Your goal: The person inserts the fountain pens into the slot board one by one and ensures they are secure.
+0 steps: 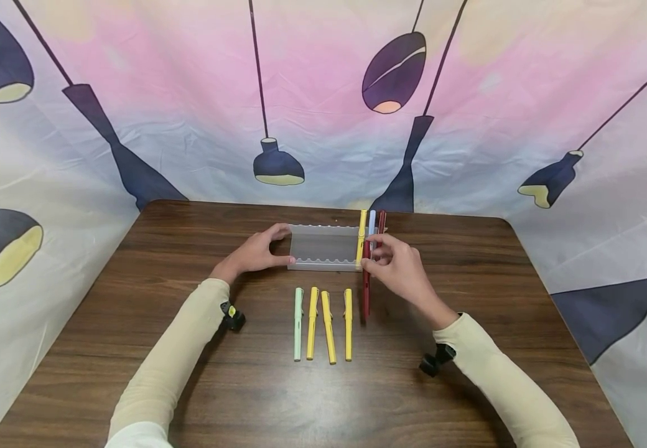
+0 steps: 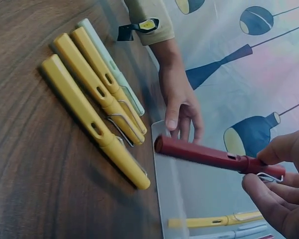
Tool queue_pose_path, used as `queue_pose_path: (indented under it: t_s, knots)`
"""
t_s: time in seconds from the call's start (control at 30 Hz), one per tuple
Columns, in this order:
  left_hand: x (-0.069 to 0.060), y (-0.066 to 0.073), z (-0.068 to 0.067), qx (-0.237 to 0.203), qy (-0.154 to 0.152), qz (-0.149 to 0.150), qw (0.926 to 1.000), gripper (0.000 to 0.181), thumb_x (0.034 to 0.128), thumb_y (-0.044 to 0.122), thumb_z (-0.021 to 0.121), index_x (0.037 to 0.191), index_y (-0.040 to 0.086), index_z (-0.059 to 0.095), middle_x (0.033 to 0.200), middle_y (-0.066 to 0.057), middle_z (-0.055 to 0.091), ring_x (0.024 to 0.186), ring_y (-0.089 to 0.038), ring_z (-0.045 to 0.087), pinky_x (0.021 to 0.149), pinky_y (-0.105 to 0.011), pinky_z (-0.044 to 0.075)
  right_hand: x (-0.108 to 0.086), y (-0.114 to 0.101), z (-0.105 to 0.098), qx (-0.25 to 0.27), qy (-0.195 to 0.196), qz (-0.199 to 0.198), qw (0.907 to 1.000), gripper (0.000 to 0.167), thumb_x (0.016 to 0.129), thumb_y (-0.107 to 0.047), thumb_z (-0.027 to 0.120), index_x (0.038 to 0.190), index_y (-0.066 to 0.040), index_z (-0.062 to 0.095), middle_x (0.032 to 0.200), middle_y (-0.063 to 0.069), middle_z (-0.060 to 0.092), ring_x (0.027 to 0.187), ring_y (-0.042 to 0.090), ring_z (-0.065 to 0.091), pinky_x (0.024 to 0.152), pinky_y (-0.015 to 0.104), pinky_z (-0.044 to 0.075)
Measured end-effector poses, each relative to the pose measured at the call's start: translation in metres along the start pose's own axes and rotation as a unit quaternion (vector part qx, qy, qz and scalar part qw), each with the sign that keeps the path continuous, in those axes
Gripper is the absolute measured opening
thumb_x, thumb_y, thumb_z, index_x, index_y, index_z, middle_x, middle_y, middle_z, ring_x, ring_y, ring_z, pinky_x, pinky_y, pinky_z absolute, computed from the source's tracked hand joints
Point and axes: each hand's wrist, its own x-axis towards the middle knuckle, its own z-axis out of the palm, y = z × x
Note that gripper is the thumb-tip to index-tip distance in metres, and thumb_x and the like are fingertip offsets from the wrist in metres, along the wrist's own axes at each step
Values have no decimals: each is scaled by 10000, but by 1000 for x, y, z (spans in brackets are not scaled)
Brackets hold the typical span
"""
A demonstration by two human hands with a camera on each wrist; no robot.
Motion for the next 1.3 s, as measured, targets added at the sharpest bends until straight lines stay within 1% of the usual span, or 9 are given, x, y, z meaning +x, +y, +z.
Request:
queue_pose_path:
  t_s: [0.13,0.2,0.4,0.57,0.73,0.83,1.03,1.17,1.3]
  knots:
    - [0,-2,1,20,16,-10,10000,947,872,526,785,1581,103,322,1594,-123,429,1474,-290,408,1199,-534,310,5,-1,1,43,119,-185,9997,404,885,-157,804,1267,-112,678,928,61,775,769,156,707,684,358,581]
    - [0,-2,1,29,22,-6,10000,948,872,526,784,1583,104,320,1595,-122,429,1474,-289,408,1199,-533,311,7,-1,2,110,175,-217,9995,406,887,-151,802,1270,-106,675,928,59,776,766,153,710,681,353,585]
    - [-1,0,1,10,9,3,10000,944,875,516,786,1583,103,317,1596,-128,426,1473,-294,407,1197,-535,313,16,-3,4,208,395,-226,9987,405,891,-186,810,1268,-113,682,935,73,772,765,167,716,674,364,588]
    - [-1,-1,1,-9,10,-4,10000,941,877,514,785,1584,108,316,1598,-123,423,1475,-286,406,1199,-529,312,24,-3,4,240,646,-333,9971,404,891,-197,819,1265,-117,685,936,86,774,773,180,728,644,365,584]
    - [-1,0,0,21,10,-15,10000,939,881,508,783,1586,101,314,1598,-123,423,1476,-285,404,1201,-530,310,30,-2,7,271,872,-423,9949,408,905,-220,810,1281,-130,681,961,104,774,780,198,744,624,394,588]
    - [-2,0,0,24,4,-31,10000,940,882,501,784,1587,95,312,1597,-127,423,1477,-288,402,1202,-534,305,34,0,10,282,1029,-463,9932,398,913,-243,803,1277,-140,681,968,109,771,791,207,748,640,418,601]
    - [-2,0,0,54,9,-42,10000,940,881,512,782,1586,103,315,1595,-125,427,1475,-285,405,1203,-532,305,44,5,16,255,1323,-575,9892,376,929,-261,787,1264,-131,680,958,114,759,826,245,752,718,450,615]
    - [-2,0,0,55,15,-51,10000,951,875,524,783,1588,106,313,1593,-124,430,1473,-287,408,1202,-530,307,50,9,21,267,1493,-619,9865,370,928,-269,788,1253,-128,681,953,119,751,820,257,750,728,452,615]
    - [-3,2,0,16,24,-33,10000,956,874,517,786,1585,81,317,1588,-132,436,1471,-298,410,1199,-538,308,56,14,26,325,1688,-716,9825,357,931,-257,785,1239,-108,683,940,131,733,803,266,735,732,456,612]
